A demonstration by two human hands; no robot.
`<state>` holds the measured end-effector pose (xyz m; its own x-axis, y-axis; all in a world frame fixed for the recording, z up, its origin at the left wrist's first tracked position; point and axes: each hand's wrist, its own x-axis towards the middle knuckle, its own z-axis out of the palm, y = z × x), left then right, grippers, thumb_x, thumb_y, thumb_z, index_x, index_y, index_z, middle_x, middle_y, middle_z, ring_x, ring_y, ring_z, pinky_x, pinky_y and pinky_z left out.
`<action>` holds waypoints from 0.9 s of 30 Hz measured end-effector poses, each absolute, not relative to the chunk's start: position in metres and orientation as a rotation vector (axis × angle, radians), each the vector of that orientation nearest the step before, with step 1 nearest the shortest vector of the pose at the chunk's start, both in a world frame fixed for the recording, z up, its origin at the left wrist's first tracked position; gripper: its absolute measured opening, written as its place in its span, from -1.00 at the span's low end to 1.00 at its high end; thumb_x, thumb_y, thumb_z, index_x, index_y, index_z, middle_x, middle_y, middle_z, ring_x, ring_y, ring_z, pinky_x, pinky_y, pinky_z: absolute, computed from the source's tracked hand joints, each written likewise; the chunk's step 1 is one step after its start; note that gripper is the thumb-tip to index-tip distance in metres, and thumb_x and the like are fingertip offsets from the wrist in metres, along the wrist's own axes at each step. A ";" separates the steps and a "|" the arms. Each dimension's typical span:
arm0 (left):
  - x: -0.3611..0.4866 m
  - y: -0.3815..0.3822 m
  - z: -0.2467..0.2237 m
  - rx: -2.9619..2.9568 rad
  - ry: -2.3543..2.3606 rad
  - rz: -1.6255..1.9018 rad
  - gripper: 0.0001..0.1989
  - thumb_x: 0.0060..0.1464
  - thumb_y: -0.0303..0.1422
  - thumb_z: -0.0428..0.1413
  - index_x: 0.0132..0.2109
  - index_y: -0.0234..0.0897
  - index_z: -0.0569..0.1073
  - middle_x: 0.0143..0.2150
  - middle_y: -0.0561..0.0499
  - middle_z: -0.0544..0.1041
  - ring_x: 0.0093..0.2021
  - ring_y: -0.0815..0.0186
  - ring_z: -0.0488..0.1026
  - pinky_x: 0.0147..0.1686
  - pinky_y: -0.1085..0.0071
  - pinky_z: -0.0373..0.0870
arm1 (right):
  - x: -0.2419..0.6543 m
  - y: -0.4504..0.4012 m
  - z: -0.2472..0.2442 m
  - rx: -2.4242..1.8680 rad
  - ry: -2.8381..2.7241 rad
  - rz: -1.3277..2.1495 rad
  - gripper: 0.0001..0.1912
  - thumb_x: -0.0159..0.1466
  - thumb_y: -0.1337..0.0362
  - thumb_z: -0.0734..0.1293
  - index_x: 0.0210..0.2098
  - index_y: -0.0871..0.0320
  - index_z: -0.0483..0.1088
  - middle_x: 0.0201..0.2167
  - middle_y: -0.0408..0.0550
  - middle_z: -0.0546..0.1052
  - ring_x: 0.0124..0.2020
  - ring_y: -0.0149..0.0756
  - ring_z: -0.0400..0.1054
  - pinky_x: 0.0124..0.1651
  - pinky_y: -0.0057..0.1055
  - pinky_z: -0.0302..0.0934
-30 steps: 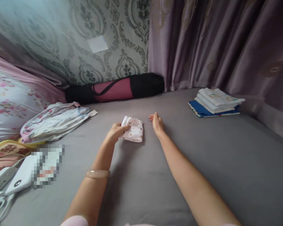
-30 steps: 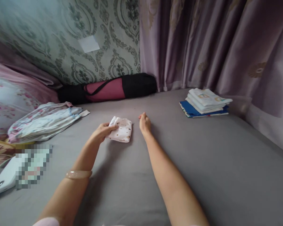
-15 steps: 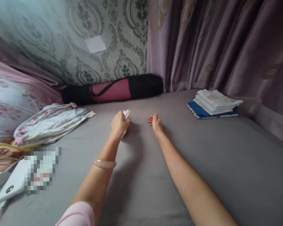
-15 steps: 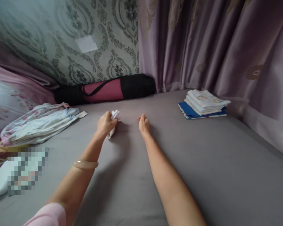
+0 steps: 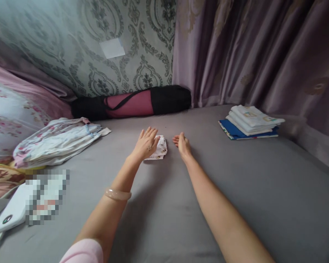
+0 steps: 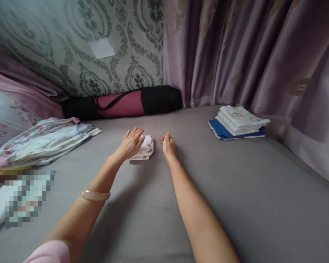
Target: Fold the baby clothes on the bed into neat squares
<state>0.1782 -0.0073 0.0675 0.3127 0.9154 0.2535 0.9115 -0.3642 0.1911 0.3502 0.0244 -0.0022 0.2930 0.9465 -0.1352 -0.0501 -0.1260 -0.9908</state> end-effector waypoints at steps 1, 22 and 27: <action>0.181 -0.007 0.066 2.589 1.765 0.446 -0.48 0.32 -0.24 -0.25 0.29 -0.42 0.20 0.34 -0.19 0.21 0.40 0.10 -0.04 0.34 0.04 -0.19 | 0.350 0.024 -0.002 -1.406 -0.897 1.091 -0.49 0.42 0.09 -0.02 -0.38 0.17 0.43 -0.30 0.05 0.61 -0.29 -0.29 0.50 -0.17 -0.40 0.31; 0.200 0.001 0.021 2.540 1.559 0.136 -0.30 0.29 -0.02 -0.31 0.36 -0.45 0.04 0.41 -0.26 -0.01 0.41 0.05 -0.12 0.32 0.07 -0.17 | 0.352 0.025 -0.009 -1.415 -1.006 1.078 -0.39 0.41 0.01 -0.08 -0.24 0.20 0.49 -0.21 0.09 0.60 -0.25 -0.28 0.50 -0.11 -0.37 0.31; 0.187 -0.001 0.040 2.465 1.575 0.310 -0.36 0.32 -0.09 -0.34 0.37 -0.43 0.03 0.42 -0.23 -0.03 0.42 0.14 -0.16 0.34 0.12 -0.16 | 0.352 0.027 -0.011 -1.418 -1.002 1.060 -0.39 0.40 -0.02 -0.06 -0.26 0.21 0.49 -0.24 0.11 0.60 -0.27 -0.25 0.50 -0.14 -0.36 0.31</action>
<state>0.1866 -0.0008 0.0400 0.4102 0.9094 0.0685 0.8677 -0.4123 0.2778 0.3518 0.0270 -0.0112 0.2563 0.9628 -0.0852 0.0305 -0.0962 -0.9949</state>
